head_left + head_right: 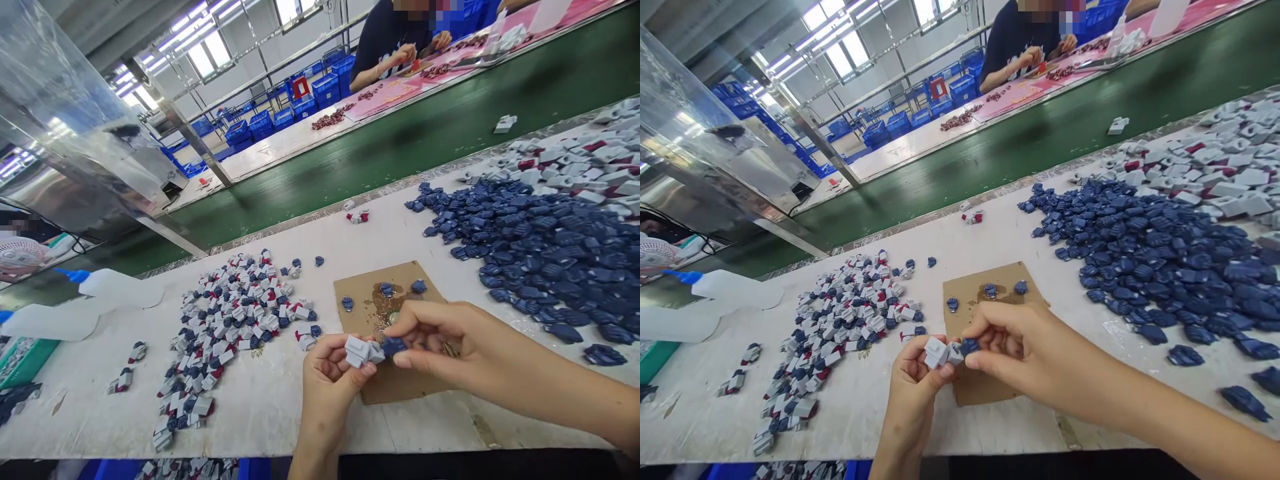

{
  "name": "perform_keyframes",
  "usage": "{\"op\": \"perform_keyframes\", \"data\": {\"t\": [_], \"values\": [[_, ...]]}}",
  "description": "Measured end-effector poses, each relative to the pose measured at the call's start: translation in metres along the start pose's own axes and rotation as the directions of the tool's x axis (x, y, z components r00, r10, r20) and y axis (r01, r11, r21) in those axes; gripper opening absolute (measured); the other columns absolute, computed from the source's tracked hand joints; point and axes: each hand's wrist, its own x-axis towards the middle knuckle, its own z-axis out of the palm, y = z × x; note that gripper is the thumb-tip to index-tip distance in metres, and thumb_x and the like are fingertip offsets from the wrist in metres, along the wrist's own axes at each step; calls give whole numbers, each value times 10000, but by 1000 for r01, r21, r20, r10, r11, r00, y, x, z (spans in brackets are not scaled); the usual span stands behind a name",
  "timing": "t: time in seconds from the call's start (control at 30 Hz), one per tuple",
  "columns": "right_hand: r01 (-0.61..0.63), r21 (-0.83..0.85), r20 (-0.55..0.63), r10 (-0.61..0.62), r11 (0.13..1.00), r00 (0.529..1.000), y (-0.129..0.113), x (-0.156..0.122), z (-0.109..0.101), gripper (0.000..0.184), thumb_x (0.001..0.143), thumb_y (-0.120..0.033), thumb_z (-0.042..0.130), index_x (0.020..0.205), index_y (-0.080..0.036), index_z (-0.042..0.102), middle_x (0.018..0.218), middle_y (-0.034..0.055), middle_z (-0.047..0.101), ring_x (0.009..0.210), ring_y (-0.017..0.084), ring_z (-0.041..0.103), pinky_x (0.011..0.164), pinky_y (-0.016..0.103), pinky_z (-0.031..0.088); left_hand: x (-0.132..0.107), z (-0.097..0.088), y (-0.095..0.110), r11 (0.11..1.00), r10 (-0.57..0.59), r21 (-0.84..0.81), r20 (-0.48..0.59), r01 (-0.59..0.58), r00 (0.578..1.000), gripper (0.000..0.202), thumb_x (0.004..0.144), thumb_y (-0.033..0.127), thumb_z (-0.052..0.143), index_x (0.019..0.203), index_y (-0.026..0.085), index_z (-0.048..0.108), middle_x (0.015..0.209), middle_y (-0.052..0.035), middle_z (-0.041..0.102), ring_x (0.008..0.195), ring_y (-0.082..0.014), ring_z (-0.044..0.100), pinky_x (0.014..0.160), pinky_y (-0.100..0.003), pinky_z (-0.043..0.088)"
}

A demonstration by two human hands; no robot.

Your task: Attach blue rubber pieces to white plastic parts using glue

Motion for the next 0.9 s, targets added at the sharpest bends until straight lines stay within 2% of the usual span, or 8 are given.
{"op": "perform_keyframes", "data": {"t": [0.13, 0.23, 0.37, 0.5, 0.63, 0.77, 0.83, 0.9], "values": [[-54, 60, 47, 52, 997, 998, -7, -7, 1, 123, 811, -325, 607, 840, -235, 685, 632, -5, 640, 534, 136, 570, 458, 215, 414, 0, 4, 6, 999, -12, 43, 85, 9, 996, 285, 506, 198, 932, 744, 205, 774, 742, -23, 794, 685, -147, 731, 666, -205, 571], [-44, 61, 75, 39, 997, 996, -4, -9, -2, 128, 831, -322, 593, 841, -233, 685, 660, -1, 660, 557, 138, 583, 472, 217, 414, 2, 0, 11, 993, -26, 114, 168, 7, 986, 273, 531, 175, 922, 759, 215, 778, 766, -30, 801, 720, -171, 748, 685, -226, 587], [-39, 109, 148, 22, 993, 989, -1, -11, -4, 144, 867, -326, 571, 840, -223, 669, 740, 8, 690, 618, 145, 613, 513, 221, 437, 2, -1, 15, 982, -52, 187, 215, 12, 975, 294, 520, 146, 923, 766, 220, 780, 751, -29, 799, 680, -175, 744, 632, -219, 584], [-72, 168, 178, 41, 983, 983, 5, -14, -3, 181, 887, -354, 558, 846, -204, 649, 799, 26, 692, 674, 154, 622, 532, 224, 434, -1, 7, 13, 976, -62, 216, 197, 18, 978, 312, 480, 156, 939, 737, 212, 771, 701, -19, 787, 631, -160, 724, 588, -207, 566], [-84, 226, 154, 49, 971, 987, 16, -13, 3, 180, 877, -356, 569, 802, -201, 619, 679, -10, 595, 582, 114, 523, 494, 205, 371, -4, 10, 7, 973, -43, 231, 96, 20, 994, 293, 519, 268, 934, 739, 197, 754, 695, -28, 776, 627, -160, 712, 588, -217, 553], [-99, 276, 108, 71, 956, 992, 24, -10, 14, 178, 843, -359, 598, 774, -195, 600, 640, -23, 552, 563, 97, 471, 479, 192, 340, -2, 5, 2, 954, -66, 299, 136, 23, 989, 274, 566, 260, 913, 769, 198, 740, 704, -27, 766, 642, -171, 707, 602, -236, 551], [-98, 310, 103, 70, 946, 992, 25, -7, 17, 175, 827, -368, 614, 792, -197, 615, 635, -28, 559, 552, 92, 467, 474, 189, 344, 2, 1, 1, 944, -42, 329, 163, -14, 986, 248, 610, 302, 888, 785, 213, 736, 711, -26, 756, 655, -176, 698, 612, -249, 548], [-70, 289, 109, 40, 955, 993, 27, -4, 13, 180, 805, -380, 645, 832, -202, 658, 633, -27, 578, 550, 97, 489, 483, 196, 368, 6, -6, 4, 892, 56, 436, 158, -121, 986, 229, 667, 330, 845, 857, 240, 755, 784, -42, 753, 705, -194, 686, 625, -271, 543]]}}
